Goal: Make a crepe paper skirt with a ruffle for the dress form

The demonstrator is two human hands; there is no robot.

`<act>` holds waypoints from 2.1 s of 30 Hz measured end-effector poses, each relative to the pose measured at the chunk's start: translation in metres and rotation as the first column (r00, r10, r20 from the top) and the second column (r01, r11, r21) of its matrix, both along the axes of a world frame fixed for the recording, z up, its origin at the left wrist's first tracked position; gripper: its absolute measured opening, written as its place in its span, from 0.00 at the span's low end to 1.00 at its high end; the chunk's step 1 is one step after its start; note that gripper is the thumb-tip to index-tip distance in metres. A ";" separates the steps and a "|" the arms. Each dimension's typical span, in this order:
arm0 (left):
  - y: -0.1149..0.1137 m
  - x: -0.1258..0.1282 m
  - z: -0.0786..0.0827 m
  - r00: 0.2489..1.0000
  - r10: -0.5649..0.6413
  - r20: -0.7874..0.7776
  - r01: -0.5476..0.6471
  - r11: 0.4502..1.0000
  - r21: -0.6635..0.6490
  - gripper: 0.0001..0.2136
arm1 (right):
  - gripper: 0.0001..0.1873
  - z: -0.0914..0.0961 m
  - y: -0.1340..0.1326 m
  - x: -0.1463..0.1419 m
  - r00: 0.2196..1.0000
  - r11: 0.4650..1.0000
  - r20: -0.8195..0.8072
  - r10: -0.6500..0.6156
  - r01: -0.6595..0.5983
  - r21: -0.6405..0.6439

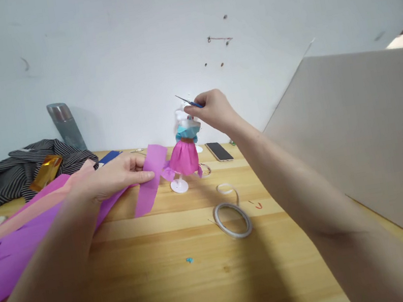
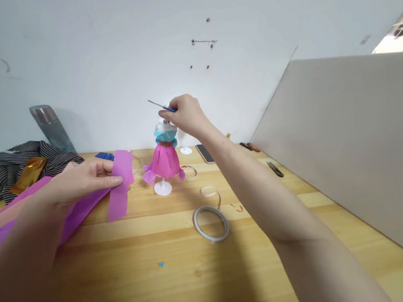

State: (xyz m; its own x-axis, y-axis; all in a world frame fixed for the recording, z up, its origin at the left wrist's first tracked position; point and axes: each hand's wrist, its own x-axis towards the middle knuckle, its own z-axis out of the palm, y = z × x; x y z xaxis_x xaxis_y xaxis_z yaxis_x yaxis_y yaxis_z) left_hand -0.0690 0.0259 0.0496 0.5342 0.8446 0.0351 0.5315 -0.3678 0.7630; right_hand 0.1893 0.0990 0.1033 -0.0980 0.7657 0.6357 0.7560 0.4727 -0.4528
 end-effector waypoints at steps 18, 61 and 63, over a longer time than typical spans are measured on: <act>0.006 0.017 -0.016 0.983 -0.044 0.179 0.082 0.974 -0.210 0.06 | 0.12 -0.024 -0.001 0.001 0.975 0.994 -0.196 0.106 -0.102 0.032; -0.013 0.058 -0.021 0.448 0.242 0.861 0.069 0.950 -0.303 0.09 | 0.10 -0.172 -0.112 -0.028 0.658 0.740 0.351 0.666 -0.526 -0.418; -0.015 0.062 -0.021 0.402 0.269 0.875 0.044 0.949 -0.312 0.09 | 0.13 -0.170 -0.104 -0.022 0.676 0.671 0.164 0.718 -0.611 -0.421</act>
State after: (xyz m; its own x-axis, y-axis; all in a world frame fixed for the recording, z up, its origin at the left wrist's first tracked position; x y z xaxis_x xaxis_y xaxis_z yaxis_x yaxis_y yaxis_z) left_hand -0.0072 0.0108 0.0284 0.2194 0.9511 0.2174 -0.5005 -0.0816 0.8619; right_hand 0.1669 -0.0052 -0.0663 -0.7961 0.5605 0.2284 0.4093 0.7765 -0.4791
